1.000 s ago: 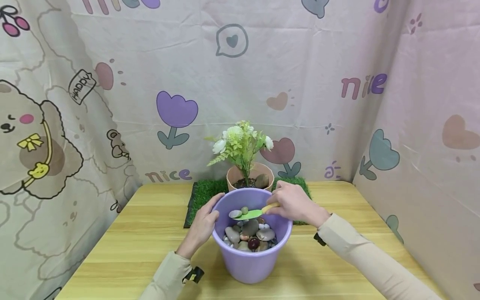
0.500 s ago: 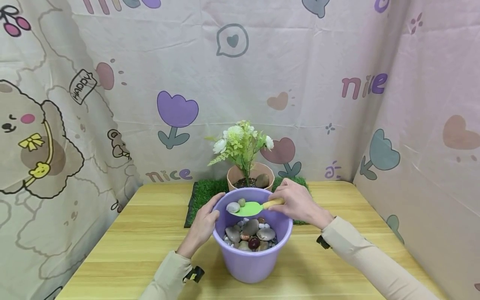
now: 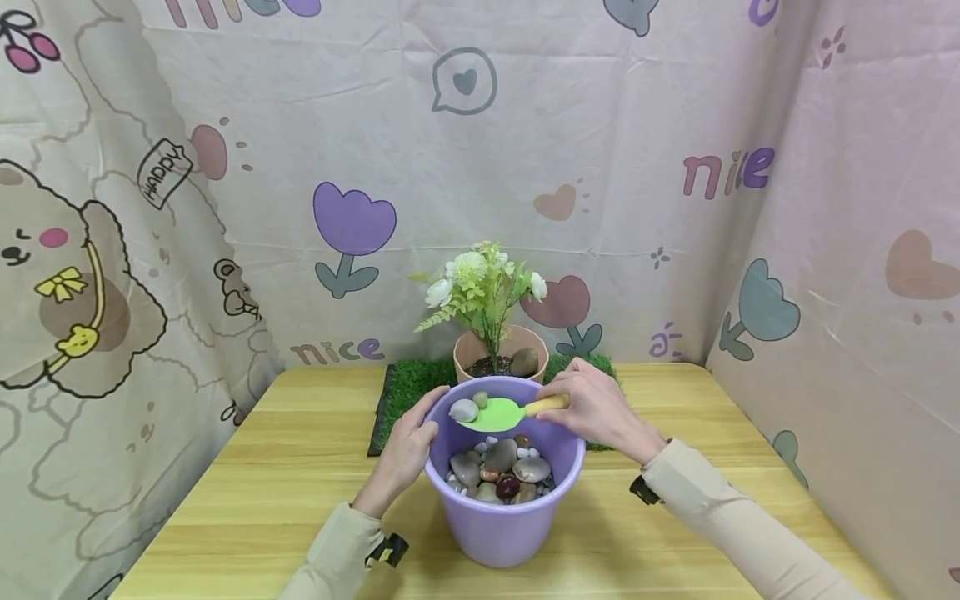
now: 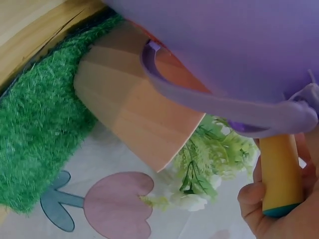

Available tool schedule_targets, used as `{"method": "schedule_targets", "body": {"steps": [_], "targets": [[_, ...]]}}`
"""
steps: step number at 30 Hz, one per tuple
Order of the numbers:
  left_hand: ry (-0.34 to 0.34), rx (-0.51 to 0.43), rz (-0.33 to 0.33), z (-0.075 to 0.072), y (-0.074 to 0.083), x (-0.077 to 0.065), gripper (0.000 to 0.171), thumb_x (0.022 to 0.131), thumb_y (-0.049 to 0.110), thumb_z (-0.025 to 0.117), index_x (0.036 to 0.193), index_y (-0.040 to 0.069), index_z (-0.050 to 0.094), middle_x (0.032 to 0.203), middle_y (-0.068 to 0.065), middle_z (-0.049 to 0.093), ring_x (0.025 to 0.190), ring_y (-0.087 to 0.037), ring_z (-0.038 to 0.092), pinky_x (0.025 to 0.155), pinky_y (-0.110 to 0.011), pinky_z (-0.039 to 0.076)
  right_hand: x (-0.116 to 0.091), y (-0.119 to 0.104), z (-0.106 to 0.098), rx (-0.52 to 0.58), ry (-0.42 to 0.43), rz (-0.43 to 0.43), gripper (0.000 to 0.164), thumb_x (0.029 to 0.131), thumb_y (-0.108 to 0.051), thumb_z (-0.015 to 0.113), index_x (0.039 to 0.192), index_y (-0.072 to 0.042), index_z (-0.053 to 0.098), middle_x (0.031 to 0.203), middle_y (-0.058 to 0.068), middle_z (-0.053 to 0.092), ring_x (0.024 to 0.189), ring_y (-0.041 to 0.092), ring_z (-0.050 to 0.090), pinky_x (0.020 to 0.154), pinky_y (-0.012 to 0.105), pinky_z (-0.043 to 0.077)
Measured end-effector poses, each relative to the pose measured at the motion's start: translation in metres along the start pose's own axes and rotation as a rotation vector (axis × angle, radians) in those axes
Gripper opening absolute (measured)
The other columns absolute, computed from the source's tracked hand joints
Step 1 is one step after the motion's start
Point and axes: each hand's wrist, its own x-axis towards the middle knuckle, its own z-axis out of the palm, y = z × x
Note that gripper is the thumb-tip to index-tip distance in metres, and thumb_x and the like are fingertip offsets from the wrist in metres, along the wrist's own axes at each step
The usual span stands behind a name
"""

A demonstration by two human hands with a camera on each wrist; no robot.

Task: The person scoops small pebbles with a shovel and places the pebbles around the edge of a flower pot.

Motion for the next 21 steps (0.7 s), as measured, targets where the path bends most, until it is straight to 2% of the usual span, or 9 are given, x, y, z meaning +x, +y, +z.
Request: {"method": "schedule_targets", "body": {"steps": [4,21], "targets": [[-0.005,-0.003,0.001,-0.0002,0.0005,-0.0003,0.061,0.086,0.000,0.040,0.145,0.014,0.049,0.143,-0.011,0.054,0.124,-0.027,0.055,0.096,-0.043,0.045,-0.0004,-0.0011,-0.0001,-0.003,0.010,0.016,0.022,0.071,-0.035,0.085,0.090,-0.026,0.081,0.083,-0.014,0.071,0.075,0.004,0.041,0.065,0.022,0.034],[0.009,0.004,-0.003,0.0004,-0.0010,0.0007,0.062,0.085,0.001,0.041,0.145,0.016,0.048,0.144,-0.010,0.053,0.126,-0.028,0.054,0.099,-0.047,0.044,-0.0050,0.0019,-0.0012,0.008,0.073,-0.033,0.022,0.070,-0.031,0.086,0.090,-0.024,0.081,0.084,-0.011,0.072,0.077,0.006,0.041,0.066,0.024,0.034]]}}
